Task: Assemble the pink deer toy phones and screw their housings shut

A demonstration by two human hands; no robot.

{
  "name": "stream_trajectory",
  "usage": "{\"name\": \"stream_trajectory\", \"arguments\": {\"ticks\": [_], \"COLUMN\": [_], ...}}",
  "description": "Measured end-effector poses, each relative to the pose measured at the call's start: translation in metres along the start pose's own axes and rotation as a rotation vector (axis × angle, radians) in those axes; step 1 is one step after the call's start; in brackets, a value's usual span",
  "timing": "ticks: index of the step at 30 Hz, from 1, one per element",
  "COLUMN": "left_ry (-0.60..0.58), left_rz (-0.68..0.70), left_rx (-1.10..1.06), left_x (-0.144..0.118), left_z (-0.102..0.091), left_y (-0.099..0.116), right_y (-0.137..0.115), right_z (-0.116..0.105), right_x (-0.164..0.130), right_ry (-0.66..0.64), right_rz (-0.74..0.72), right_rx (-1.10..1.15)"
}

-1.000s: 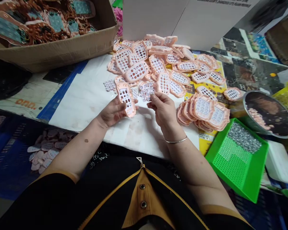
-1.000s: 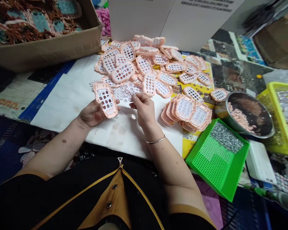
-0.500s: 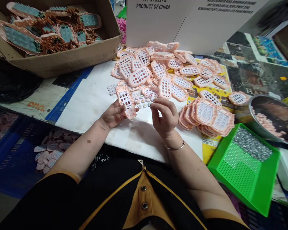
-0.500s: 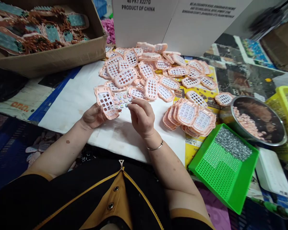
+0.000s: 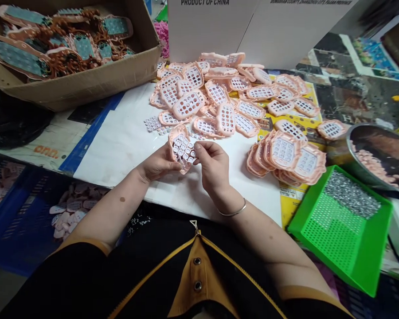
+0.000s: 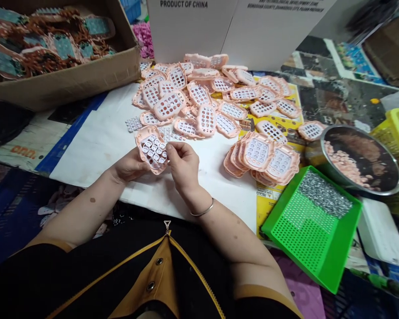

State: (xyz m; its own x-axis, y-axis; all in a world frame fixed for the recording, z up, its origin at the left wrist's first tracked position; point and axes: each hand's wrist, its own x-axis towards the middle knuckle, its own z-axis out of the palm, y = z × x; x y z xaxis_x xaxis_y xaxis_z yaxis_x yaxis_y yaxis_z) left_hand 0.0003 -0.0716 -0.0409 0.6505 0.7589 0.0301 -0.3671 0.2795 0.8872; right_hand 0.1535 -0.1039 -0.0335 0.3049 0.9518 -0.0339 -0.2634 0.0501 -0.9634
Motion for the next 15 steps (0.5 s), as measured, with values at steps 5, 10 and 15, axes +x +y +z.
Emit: {"name": "stream_trajectory", "arguments": {"ticks": [5,10,15], "left_ry": [0.001,0.083,0.039], "left_rz": [0.001,0.023,-0.007], "left_rx": [0.075,0.092,0.112], "left_x": [0.0015,0.0025,0.0], "left_z": [0.0056,0.0074,0.004], "left_y": [0.0005,0.0005,-0.0008], "right_y": [0.0018,-0.0015,-0.0016], "right_z": [0.0033,0.0033,0.0023], "right_x": [-0.0018,-0.0009,-0.0001], "right_ry": [0.033,0.06,-0.048], "right_rz": [0.046,0.03,0.062], "right_rx": [-0.024,-0.04,-0.081]}}
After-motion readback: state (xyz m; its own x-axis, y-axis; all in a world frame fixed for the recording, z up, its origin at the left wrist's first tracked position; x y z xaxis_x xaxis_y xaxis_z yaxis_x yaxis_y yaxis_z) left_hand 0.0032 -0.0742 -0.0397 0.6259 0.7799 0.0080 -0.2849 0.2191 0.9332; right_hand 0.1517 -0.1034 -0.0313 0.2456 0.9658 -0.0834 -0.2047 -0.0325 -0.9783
